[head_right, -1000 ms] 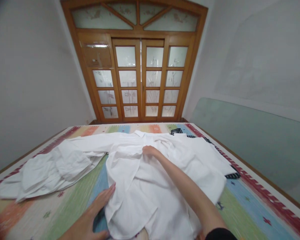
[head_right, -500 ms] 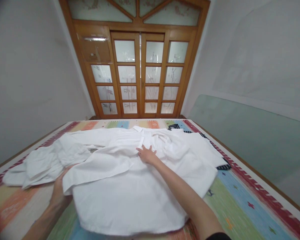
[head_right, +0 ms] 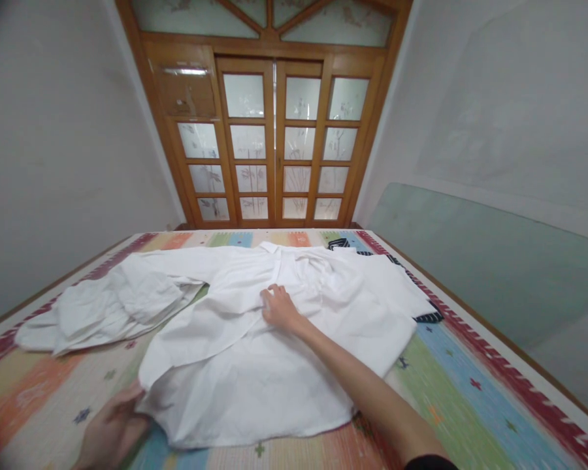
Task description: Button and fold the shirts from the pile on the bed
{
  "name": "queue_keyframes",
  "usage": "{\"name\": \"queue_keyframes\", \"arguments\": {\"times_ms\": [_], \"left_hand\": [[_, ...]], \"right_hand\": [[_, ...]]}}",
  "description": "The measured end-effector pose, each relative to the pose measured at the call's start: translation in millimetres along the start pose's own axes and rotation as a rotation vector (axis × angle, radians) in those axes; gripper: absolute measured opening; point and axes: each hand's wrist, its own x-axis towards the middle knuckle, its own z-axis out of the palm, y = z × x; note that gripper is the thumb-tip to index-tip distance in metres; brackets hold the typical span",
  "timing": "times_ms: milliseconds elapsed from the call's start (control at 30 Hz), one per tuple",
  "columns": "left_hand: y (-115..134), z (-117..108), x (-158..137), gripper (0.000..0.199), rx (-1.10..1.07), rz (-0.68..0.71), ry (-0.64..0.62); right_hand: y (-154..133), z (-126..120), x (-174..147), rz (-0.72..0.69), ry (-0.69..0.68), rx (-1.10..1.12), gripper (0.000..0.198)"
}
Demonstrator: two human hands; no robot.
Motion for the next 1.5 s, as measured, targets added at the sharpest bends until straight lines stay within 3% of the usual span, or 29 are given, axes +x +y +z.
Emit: {"name": "queue_keyframes", "arguments": {"times_ms": [100, 200, 333, 433, 533, 633, 700, 833, 967, 1067, 1167, 1267, 1367, 1500], "left_hand": [[1.1, 7.6, -7.1, 0.061, 0.328, 0.101, -0.051], [5.8, 18.6, -5.1, 0.065, 0.654, 0.321, 0.131], [15.2, 17.4, -1.3, 0.053, 0.831, 0.420, 0.352], [23.8, 2.5, -3.9, 0.043, 0.949, 0.368, 0.428], [29.5, -17.3, -7.2, 0.042, 1.070, 0.366, 0.451], [28.3, -35.7, -6.5, 0.047, 1.265, 0.353, 0.357], [23.9, -45.5, -3.7, 0.049, 1.348, 0.410, 0.302], [14.3, -61.2, 4.7, 0.049, 1.382, 0.655, 0.177], [14.1, -68.8, 10.6, 0.047, 1.328, 0.638, -0.092], [19.8, -64.1, 5.1, 0.041, 1.229, 0.523, -0.191], [23.8, -55.0, -8.5, 0.040, 1.095, 0.280, -0.236], [25.1, -47.9, -20.2, 0.042, 0.996, 0.073, -0.255], [30.2, -41.1, -24.1, 0.033, 1.014, 0.103, -0.296], [39.8, -27.0, -21.2, 0.031, 1.059, 0.184, -0.336]], "right_hand": [[-20.2, -0.9, -21.7, -0.193, -0.022, 0.017, 0.043], [-36.0, 0.5, -35.7, -0.331, -0.053, -0.001, 0.034], [-45.4, 5.3, -35.6, -0.277, -0.057, -0.061, 0.015], [-48.1, 2.0, -27.0, -0.221, -0.076, -0.081, 0.016], [-52.7, -14.1, -23.3, -0.215, 0.011, -0.092, 0.023], [-61.7, -39.3, -36.1, -0.324, 0.125, -0.121, 0.030], [-69.6, -54.4, -55.4, -0.492, 0.103, -0.128, 0.033], [-83.5, -63.5, -105.6, -0.791, -0.165, -0.120, 0.029], [-84.6, -48.0, -139.3, -0.867, -0.359, -0.163, 0.018], [-77.8, -40.6, -146.2, -0.867, -0.400, -0.149, 0.010], [-71.1, -43.6, -147.5, -0.798, -0.437, -0.130, 0.008], [-66.3, -49.2, -149.5, -0.703, -0.575, -0.113, 0.010], [-59.4, -52.8, -149.9, -0.610, -0.670, 0.011, 0.018], [-43.2, -60.9, -146.0, -0.498, -0.620, 0.183, 0.027]]}}
